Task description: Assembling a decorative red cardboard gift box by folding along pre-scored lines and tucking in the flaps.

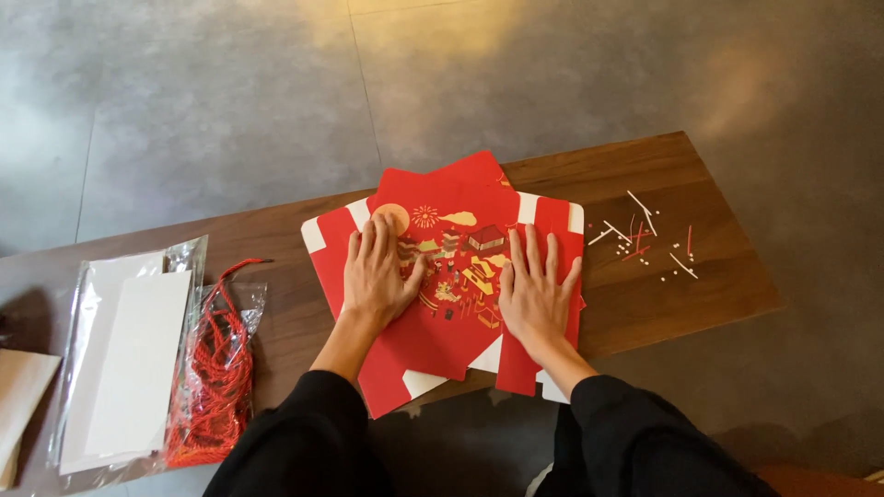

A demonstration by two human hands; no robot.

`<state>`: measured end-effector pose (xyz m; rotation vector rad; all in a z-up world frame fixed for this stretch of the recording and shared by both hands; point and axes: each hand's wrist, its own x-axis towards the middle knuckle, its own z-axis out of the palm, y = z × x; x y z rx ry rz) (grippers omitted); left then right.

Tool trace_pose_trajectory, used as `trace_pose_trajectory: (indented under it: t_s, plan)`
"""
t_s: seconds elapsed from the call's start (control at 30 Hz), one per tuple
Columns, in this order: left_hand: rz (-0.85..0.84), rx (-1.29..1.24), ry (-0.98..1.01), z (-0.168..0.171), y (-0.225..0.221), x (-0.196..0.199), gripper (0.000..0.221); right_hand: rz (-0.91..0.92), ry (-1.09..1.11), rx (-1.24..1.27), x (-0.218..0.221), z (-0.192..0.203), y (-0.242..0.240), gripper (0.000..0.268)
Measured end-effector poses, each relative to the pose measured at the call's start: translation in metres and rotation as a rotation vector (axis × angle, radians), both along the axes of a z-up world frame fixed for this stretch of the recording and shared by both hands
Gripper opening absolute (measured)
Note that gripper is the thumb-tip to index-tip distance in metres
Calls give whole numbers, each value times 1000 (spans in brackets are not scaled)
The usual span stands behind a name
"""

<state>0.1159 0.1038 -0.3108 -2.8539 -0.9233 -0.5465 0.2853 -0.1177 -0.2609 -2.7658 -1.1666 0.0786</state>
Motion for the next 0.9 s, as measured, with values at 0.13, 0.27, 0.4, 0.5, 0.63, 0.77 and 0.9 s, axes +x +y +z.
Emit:
trace_pose_trajectory:
  t_s: [0.13, 0.27, 0.4, 0.5, 0.63, 0.77, 0.9]
  plan:
    - [43, -44, 70, -4, 6, 24, 106, 19, -50, -56, 2, -4, -2, 66]
    - [53, -316, 45, 30, -3, 18, 105, 30, -34, -40, 2, -3, 0, 66]
    - [67, -364, 28, 36, -3, 19, 105, 50, -67, -20, 3, -3, -1, 66]
    - [69, -424, -9, 36, -1, 17, 88, 28, -72, 141, 1, -4, -5, 62]
    - [63, -407, -30, 39, -1, 15, 84, -58, -123, 239, 1, -13, -11, 60]
    - [72, -422, -157, 30, 0, 14, 69, -193, -202, 260, 2, -21, -6, 64]
    - [103, -379, -236, 12, 4, 10, 58, -273, -267, 256, 3, -31, -2, 72]
